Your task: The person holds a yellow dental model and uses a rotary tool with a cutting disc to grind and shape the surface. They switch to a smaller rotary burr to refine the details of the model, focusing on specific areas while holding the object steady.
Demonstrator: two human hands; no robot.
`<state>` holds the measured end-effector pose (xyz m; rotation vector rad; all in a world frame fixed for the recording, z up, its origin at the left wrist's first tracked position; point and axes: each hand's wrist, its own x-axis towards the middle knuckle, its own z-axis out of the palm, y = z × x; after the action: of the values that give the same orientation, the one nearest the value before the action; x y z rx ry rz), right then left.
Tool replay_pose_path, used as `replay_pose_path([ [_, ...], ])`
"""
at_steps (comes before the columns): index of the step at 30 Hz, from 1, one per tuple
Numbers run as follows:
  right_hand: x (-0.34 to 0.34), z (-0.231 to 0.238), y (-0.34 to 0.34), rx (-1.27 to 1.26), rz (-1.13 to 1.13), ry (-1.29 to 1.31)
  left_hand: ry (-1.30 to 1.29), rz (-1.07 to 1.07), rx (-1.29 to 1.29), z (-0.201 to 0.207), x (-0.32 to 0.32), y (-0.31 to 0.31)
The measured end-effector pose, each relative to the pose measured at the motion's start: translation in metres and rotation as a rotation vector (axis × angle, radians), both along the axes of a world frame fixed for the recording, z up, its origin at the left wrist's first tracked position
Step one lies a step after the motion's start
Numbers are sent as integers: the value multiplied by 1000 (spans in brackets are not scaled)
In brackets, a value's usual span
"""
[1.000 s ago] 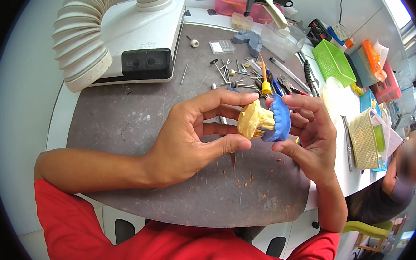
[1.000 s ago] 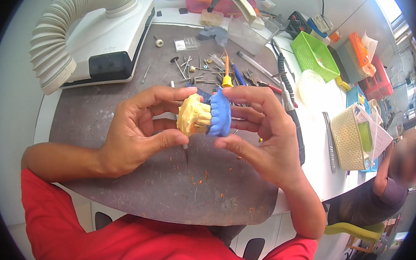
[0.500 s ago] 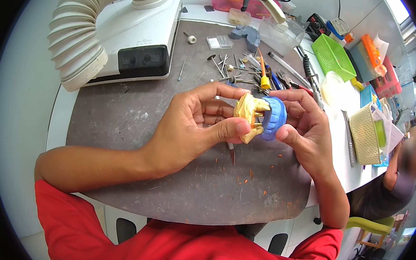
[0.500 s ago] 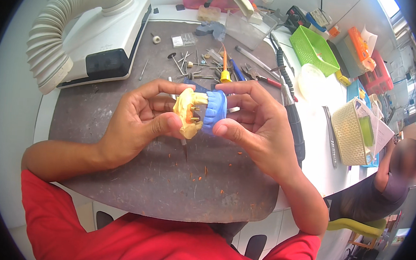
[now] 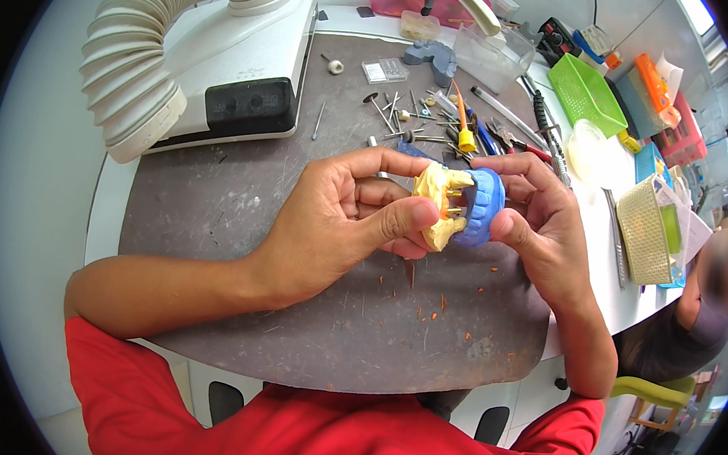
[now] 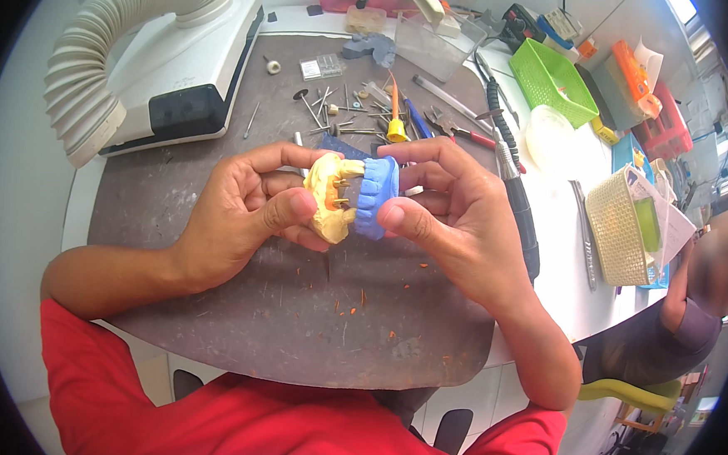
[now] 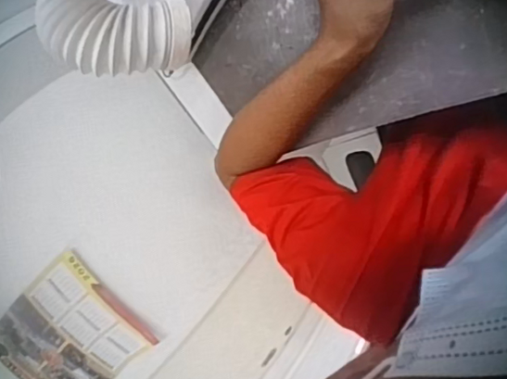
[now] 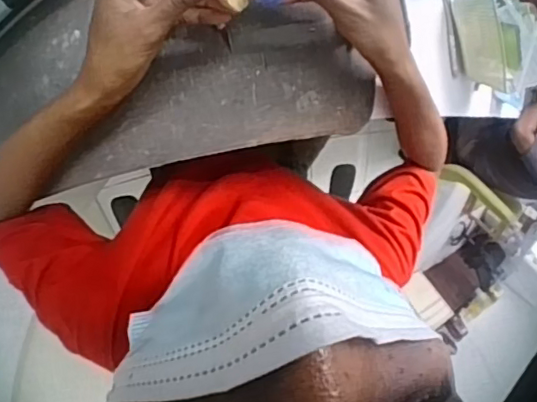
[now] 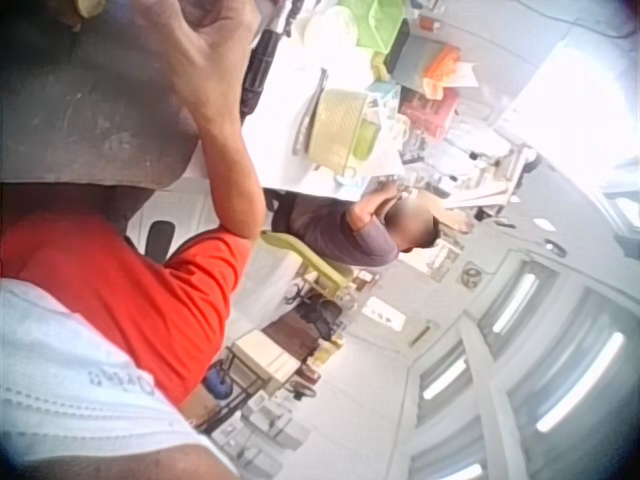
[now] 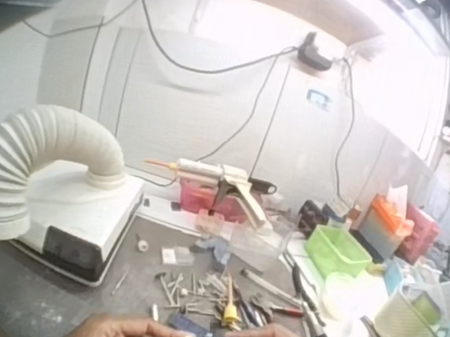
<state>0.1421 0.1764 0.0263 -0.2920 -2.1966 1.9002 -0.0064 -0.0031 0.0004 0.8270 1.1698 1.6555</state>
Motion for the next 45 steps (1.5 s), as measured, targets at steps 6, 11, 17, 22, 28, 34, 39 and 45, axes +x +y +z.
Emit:
replay_pose_path([
  [6,-1,3,-1,-4,-8,1,-11,-4,6,-1,0,0],
  [11,0,3,1,20,-5,71,92,5,7,1,0,0],
  [17,0,0,-1,81,-22,164,185,-2,61,0,-1,0],
  [22,1,-2,2,96,5,174,233,27,91,-5,0,1],
  [28,3,-1,1,112,14,182,203,21,89,-1,2,-1],
  [34,3,-2,2,130,24,186,229,34,98,0,3,-1],
  [39,3,-3,2,136,24,189,262,50,113,-2,3,-2],
  [45,3,-6,7,197,52,218,263,63,130,-3,5,-1],
])
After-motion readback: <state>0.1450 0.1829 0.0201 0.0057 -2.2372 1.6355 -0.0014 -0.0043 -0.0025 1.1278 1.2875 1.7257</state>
